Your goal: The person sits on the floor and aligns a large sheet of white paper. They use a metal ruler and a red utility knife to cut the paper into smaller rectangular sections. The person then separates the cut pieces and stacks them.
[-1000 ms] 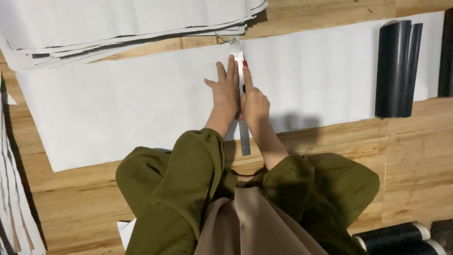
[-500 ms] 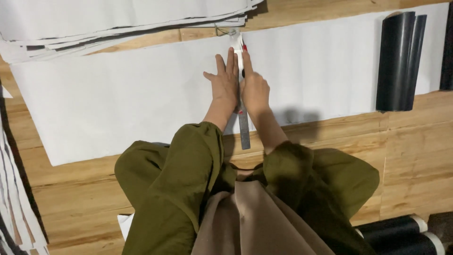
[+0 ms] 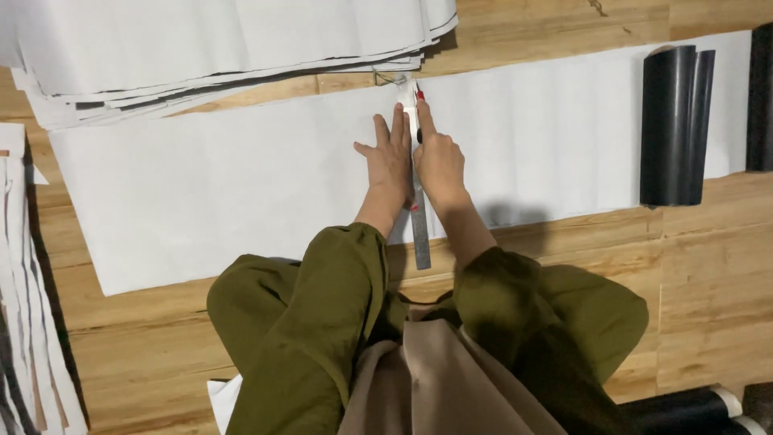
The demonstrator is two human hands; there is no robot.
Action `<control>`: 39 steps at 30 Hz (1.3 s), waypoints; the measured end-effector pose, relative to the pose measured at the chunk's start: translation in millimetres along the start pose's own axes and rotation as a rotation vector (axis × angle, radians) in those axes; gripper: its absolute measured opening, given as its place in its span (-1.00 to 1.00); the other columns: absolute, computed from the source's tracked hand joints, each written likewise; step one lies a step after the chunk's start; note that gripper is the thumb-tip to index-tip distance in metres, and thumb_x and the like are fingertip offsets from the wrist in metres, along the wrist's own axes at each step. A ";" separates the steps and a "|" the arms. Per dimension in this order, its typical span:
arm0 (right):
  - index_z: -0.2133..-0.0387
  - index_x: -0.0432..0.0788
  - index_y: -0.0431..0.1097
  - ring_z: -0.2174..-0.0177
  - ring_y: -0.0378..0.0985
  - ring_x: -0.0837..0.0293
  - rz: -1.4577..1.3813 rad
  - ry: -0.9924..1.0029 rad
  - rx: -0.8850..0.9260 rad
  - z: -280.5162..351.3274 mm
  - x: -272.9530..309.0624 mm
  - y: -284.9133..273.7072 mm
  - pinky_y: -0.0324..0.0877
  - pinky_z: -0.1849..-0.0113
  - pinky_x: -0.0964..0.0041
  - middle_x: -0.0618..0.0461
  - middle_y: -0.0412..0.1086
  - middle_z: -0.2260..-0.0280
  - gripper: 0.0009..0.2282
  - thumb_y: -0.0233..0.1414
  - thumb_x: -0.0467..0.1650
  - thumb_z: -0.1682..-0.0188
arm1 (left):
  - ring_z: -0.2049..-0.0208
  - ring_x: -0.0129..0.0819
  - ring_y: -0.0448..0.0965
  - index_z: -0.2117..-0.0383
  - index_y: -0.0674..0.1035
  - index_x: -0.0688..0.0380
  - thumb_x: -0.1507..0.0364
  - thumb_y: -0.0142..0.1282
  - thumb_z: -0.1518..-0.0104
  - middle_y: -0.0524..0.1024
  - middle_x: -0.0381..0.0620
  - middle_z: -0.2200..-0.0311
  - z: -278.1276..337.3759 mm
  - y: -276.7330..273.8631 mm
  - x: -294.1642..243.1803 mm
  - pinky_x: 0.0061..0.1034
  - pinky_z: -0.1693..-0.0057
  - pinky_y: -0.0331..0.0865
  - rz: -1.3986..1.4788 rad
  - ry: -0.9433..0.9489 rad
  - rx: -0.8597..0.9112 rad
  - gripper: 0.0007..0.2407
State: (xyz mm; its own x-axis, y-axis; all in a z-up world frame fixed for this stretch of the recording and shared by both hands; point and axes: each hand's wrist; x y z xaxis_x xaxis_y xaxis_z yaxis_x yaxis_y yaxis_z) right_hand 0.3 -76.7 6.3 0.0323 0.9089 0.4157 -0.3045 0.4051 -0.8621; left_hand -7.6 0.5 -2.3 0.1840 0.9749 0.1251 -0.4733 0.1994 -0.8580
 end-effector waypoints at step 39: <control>-0.14 -0.10 -0.06 0.34 0.48 -0.23 -0.054 -0.008 -0.007 16.2 -7.3 1.4 0.36 0.30 -0.09 -0.34 0.40 0.38 -0.47 -0.16 -0.60 0.16 | -0.21 0.02 -0.21 -0.21 -0.11 0.13 0.42 0.25 0.27 -0.36 -0.08 -0.25 -10.6 4.5 -1.3 0.19 0.05 0.22 0.022 0.001 0.014 -0.13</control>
State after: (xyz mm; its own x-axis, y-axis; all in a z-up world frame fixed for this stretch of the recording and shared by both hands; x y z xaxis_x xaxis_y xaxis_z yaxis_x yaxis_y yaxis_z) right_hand -15.8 -84.3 6.8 0.0408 0.8851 0.4637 -0.2956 0.4540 -0.8405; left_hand -0.8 -0.9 -11.6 0.1737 0.9791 0.1056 -0.4898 0.1789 -0.8533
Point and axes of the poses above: each hand's wrist, its own z-axis away from the middle knuckle, its own y-axis out of the palm, x = y × z
